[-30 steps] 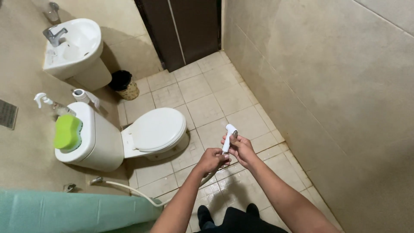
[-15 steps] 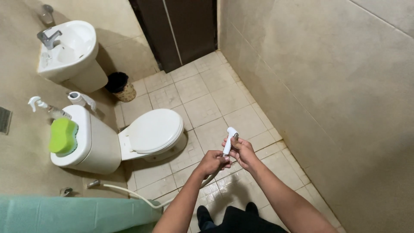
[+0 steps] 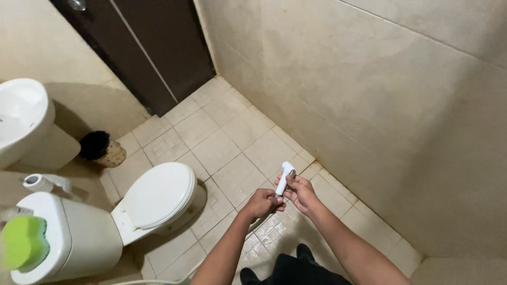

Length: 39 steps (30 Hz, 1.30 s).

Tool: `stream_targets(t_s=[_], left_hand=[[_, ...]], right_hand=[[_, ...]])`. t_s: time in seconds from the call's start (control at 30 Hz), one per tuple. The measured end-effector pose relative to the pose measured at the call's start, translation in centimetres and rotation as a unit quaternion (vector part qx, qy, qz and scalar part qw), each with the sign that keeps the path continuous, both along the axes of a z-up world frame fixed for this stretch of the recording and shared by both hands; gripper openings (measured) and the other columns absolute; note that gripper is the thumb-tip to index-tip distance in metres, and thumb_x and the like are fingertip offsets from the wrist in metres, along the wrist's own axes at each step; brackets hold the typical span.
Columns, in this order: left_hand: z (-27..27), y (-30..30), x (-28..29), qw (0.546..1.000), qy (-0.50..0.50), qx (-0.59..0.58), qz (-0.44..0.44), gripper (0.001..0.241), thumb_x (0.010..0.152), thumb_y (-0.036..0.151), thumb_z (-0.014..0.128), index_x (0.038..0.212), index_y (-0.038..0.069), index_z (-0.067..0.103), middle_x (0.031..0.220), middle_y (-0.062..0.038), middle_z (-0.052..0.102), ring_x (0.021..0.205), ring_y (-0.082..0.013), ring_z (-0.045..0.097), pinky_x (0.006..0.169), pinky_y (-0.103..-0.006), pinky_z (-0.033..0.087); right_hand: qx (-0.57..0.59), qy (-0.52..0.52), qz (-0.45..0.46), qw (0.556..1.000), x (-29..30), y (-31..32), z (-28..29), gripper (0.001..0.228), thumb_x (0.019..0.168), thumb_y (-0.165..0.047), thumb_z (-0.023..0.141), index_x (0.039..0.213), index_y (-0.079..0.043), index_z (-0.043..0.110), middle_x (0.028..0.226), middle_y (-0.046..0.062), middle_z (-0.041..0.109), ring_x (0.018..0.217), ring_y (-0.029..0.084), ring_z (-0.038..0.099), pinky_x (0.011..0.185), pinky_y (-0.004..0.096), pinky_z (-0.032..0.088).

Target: The person scrubs the tiled bathroom floor and a wall ledge using a blue scrub brush. They then use a handheld bidet sprayer to rinse the floor and the brush before continuing to scrub the floor area around the toilet.

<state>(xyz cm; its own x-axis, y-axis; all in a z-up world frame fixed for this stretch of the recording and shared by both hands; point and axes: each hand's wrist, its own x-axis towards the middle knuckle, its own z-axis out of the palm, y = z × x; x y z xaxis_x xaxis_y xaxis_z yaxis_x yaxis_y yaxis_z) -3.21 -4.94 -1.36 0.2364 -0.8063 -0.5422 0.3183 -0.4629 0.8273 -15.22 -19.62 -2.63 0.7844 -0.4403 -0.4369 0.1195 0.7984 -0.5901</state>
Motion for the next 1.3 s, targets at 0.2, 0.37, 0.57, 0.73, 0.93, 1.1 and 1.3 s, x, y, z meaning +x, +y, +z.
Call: stream_targets(t_s=[0.2, 0.37, 0.57, 0.73, 0.93, 1.1, 1.3], left_hand=[[0.1, -2.0, -1.4, 0.997, -0.018, 0.016, -0.08, 0.019, 0.097, 0.016, 0.067, 0.104, -0.001, 0.072, 0.093, -0.009, 0.077, 0.082, -0.0132, 0.074, 0.067, -0.0259, 0.055], [-0.6, -3.4, -1.8, 0.993, -0.044, 0.008, -0.112, 0.019, 0.097, 0.017, 0.066, 0.101, -0.001, 0.074, 0.091, -0.009, 0.078, 0.081, -0.0136, 0.073, 0.07, -0.0273, 0.055], [-0.6, -4.1, -1.7, 0.989, -0.059, 0.006, -0.133, 0.018, 0.096, 0.017, 0.068, 0.099, -0.001, 0.073, 0.088, -0.008, 0.077, 0.08, -0.0134, 0.071, 0.067, -0.0269, 0.053], [-0.5, -3.8, -1.4, 0.992, -0.042, -0.004, -0.116, 0.016, 0.095, 0.014, 0.069, 0.099, -0.001, 0.072, 0.088, -0.008, 0.076, 0.081, -0.0138, 0.073, 0.068, -0.0275, 0.054], [0.2, -3.0, -0.5, 0.994, -0.056, -0.011, -0.09, 0.015, 0.095, 0.013, 0.068, 0.101, 0.0, 0.072, 0.089, -0.008, 0.075, 0.083, -0.0145, 0.074, 0.071, -0.0273, 0.056], [0.0, -1.0, 1.0, 0.997, -0.065, -0.003, -0.051, 0.018, 0.097, 0.014, 0.067, 0.103, -0.002, 0.073, 0.091, -0.009, 0.076, 0.085, -0.0158, 0.072, 0.073, -0.0293, 0.056], [0.1, 0.9, 2.8, 0.999, -0.043, -0.032, -0.009, 0.02, 0.094, 0.009, 0.069, 0.109, -0.004, 0.071, 0.094, -0.011, 0.077, 0.088, -0.018, 0.074, 0.082, -0.0313, 0.06]], right_hand=[[-0.016, 0.032, -0.062, 0.997, -2.9, -0.3, -1.2, 0.041, 0.098, -0.017, 0.061, 0.132, 0.005, 0.056, 0.127, 0.019, 0.065, 0.119, 0.032, 0.065, 0.1, 0.047, 0.059], [-0.001, -0.003, -0.083, 0.997, -4.5, -0.5, -0.7, 0.042, 0.098, -0.019, 0.062, 0.131, 0.007, 0.056, 0.13, 0.02, 0.064, 0.124, 0.032, 0.064, 0.103, 0.047, 0.057], [-0.008, 0.001, -0.109, 0.994, -4.7, -0.4, -0.9, 0.043, 0.097, -0.017, 0.063, 0.132, 0.006, 0.055, 0.13, 0.019, 0.064, 0.124, 0.032, 0.064, 0.103, 0.046, 0.057], [-0.015, 0.001, -0.103, 0.995, -4.2, -0.7, -1.4, 0.042, 0.097, -0.015, 0.063, 0.132, 0.008, 0.055, 0.13, 0.019, 0.064, 0.124, 0.031, 0.064, 0.103, 0.046, 0.057], [-0.027, -0.007, -0.071, 0.997, -2.7, -0.4, 1.1, 0.043, 0.098, -0.017, 0.061, 0.132, 0.007, 0.054, 0.131, 0.019, 0.063, 0.122, 0.032, 0.064, 0.1, 0.047, 0.058], [-0.038, -0.016, -0.036, 0.999, -0.2, 0.5, -0.1, 0.044, 0.097, -0.014, 0.061, 0.135, 0.007, 0.053, 0.133, 0.019, 0.063, 0.123, 0.03, 0.064, 0.102, 0.046, 0.058], [-0.041, -0.027, -0.002, 0.999, 2.4, 1.6, 1.7, 0.046, 0.096, -0.013, 0.062, 0.138, 0.005, 0.051, 0.135, 0.019, 0.061, 0.125, 0.031, 0.062, 0.103, 0.046, 0.057]])
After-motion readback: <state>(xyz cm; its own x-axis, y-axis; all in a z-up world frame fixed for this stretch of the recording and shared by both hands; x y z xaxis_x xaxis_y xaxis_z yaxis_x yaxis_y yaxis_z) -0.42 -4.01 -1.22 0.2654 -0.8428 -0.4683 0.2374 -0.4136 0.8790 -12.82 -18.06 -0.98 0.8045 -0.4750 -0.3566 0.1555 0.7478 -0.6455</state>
